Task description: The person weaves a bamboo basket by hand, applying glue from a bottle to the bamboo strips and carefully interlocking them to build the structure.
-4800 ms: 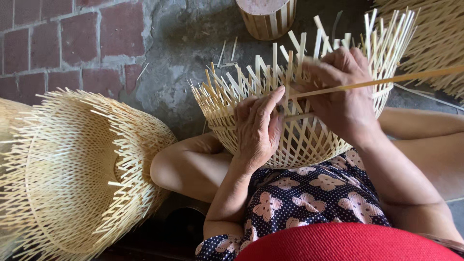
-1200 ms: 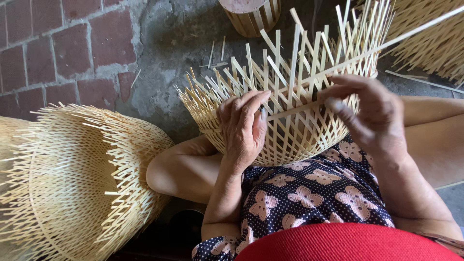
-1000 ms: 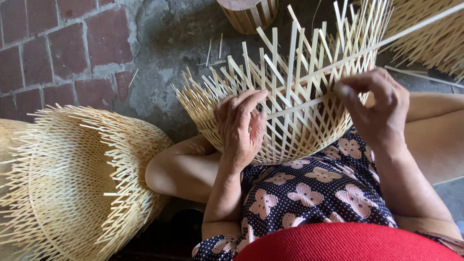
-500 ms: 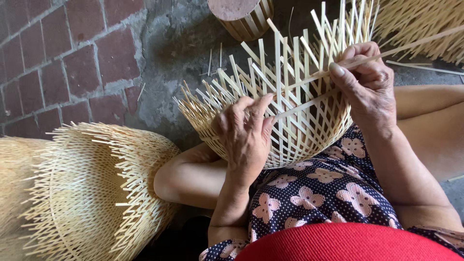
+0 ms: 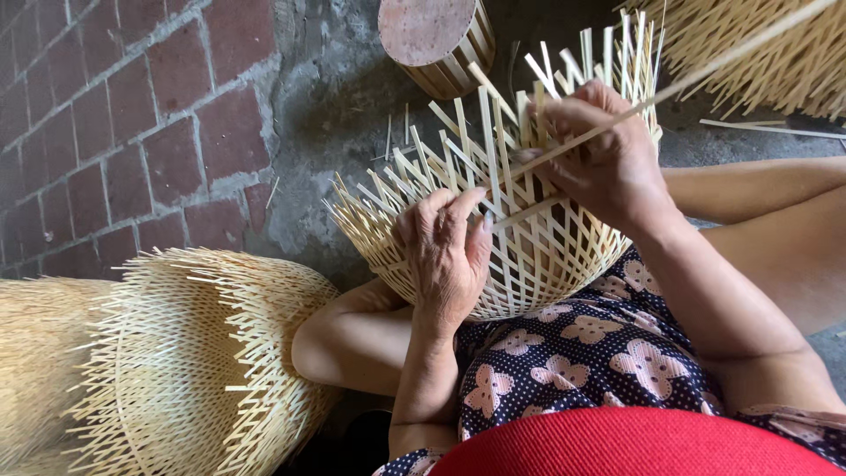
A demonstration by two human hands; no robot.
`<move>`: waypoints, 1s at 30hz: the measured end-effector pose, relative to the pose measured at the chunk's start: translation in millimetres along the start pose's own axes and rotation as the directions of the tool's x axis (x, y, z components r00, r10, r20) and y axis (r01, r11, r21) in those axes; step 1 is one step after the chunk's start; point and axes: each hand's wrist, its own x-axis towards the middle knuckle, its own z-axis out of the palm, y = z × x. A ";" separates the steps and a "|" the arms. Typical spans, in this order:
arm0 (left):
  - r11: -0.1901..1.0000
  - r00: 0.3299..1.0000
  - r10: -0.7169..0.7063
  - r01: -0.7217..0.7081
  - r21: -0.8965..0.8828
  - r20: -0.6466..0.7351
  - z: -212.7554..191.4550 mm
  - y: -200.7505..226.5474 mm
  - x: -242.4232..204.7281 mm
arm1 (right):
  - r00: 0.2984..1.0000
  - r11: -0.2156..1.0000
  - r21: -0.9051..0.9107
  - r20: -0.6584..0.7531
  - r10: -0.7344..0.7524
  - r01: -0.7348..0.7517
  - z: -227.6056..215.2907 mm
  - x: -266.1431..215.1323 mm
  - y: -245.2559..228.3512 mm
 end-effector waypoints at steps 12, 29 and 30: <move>1.000 1.000 -0.002 0.003 -0.025 0.010 -3.7 1.2 -0.5 | 0.998 0.800 0.596 -0.014 -0.067 0.062 -33.8 -20.6 8.6; 0.999 0.998 -0.045 0.045 0.014 0.032 -2.8 6.7 1.7 | 0.979 0.890 0.442 0.204 0.018 -0.108 -40.0 -5.2 58.3; 0.999 0.999 -0.042 0.041 0.024 0.031 -3.2 6.5 1.1 | 0.977 0.886 0.447 0.210 0.025 -0.119 -38.6 -7.2 64.0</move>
